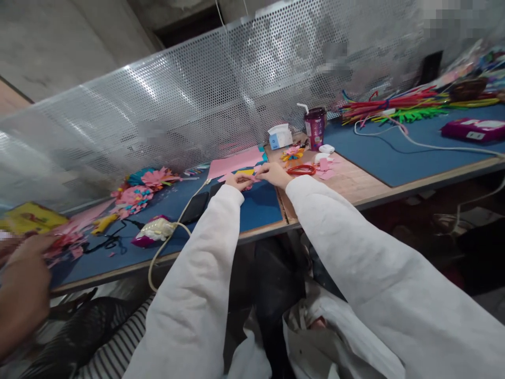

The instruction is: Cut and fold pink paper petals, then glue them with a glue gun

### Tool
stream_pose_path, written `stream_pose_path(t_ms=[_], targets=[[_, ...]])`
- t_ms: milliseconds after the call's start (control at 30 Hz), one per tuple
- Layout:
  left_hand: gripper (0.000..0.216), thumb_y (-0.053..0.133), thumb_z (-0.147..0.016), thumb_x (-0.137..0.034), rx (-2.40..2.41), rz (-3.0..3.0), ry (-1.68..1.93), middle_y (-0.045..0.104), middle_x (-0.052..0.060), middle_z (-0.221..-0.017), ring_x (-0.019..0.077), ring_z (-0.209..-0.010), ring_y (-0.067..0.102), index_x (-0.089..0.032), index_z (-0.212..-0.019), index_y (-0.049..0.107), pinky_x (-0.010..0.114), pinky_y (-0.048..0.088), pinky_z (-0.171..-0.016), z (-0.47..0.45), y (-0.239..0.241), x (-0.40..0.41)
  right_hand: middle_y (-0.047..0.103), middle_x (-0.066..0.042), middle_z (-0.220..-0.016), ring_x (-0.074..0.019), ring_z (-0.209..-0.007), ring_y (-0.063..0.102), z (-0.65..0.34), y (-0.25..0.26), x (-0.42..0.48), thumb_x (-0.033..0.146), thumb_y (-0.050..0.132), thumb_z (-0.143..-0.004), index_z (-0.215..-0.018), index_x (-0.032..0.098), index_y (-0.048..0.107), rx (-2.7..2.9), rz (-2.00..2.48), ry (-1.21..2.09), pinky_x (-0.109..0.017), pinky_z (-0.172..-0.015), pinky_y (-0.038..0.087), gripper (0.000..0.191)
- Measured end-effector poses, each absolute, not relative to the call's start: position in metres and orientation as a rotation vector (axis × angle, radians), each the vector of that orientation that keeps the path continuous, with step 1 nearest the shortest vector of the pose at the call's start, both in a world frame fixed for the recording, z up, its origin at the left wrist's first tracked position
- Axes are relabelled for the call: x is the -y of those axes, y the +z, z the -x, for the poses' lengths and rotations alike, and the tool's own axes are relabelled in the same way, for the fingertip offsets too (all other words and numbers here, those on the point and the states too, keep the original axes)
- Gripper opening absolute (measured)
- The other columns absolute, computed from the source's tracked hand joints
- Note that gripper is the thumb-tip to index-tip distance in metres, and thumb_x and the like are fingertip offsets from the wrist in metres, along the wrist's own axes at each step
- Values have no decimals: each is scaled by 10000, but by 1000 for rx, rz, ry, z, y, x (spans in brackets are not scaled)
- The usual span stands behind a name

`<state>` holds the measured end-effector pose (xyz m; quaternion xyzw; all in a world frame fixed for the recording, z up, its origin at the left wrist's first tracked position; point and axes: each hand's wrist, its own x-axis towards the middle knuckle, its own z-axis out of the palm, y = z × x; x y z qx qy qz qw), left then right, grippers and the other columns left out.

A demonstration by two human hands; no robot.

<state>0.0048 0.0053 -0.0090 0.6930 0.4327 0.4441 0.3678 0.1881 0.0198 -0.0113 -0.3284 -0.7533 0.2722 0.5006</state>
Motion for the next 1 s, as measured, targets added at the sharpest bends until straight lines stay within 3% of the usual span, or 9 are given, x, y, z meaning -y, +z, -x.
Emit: stream_pose_path(t_ms=[200, 500, 833, 1000], targets=[[283, 768, -606, -336, -1172, -1806, 1121, 691, 32, -675, 124, -626, 643, -143, -763, 632, 275, 531, -659, -4, -6, 0, 678, -41, -721, -156, -718, 598, -184, -9, -16, 177, 678, -648, -684, 133, 734, 1813, 861, 716, -263, -686, 453, 79], [299, 796, -588, -322, -1224, -1660, 1173, 652, 13, -591, 95, -486, 583, -147, -719, 592, 197, 395, -452, -6, -3, 5, 690, -49, -738, -167, -720, 610, -180, -6, -12, 282, 594, -725, -761, 116, 728, 1768, 904, 885, -289, -707, 481, 216], [264, 783, -614, -298, -1235, -1685, 1122, 654, 17, -575, 97, -484, 587, -143, -732, 605, 193, 393, -446, -6, -1, 4, 709, -67, -766, -186, -756, 626, -181, -4, -10, 301, 691, -672, -722, 125, 732, 1822, 897, 770, -300, -741, 480, 188], [226, 774, -620, -254, -1175, -1710, 1150, 661, 15, -601, 89, -500, 590, -142, -726, 608, 217, 462, -529, -7, -3, 2, 707, -60, -774, -176, -756, 622, -182, -4, -11, 262, 675, -684, -727, 126, 730, 1845, 876, 763, -295, -741, 472, 152]])
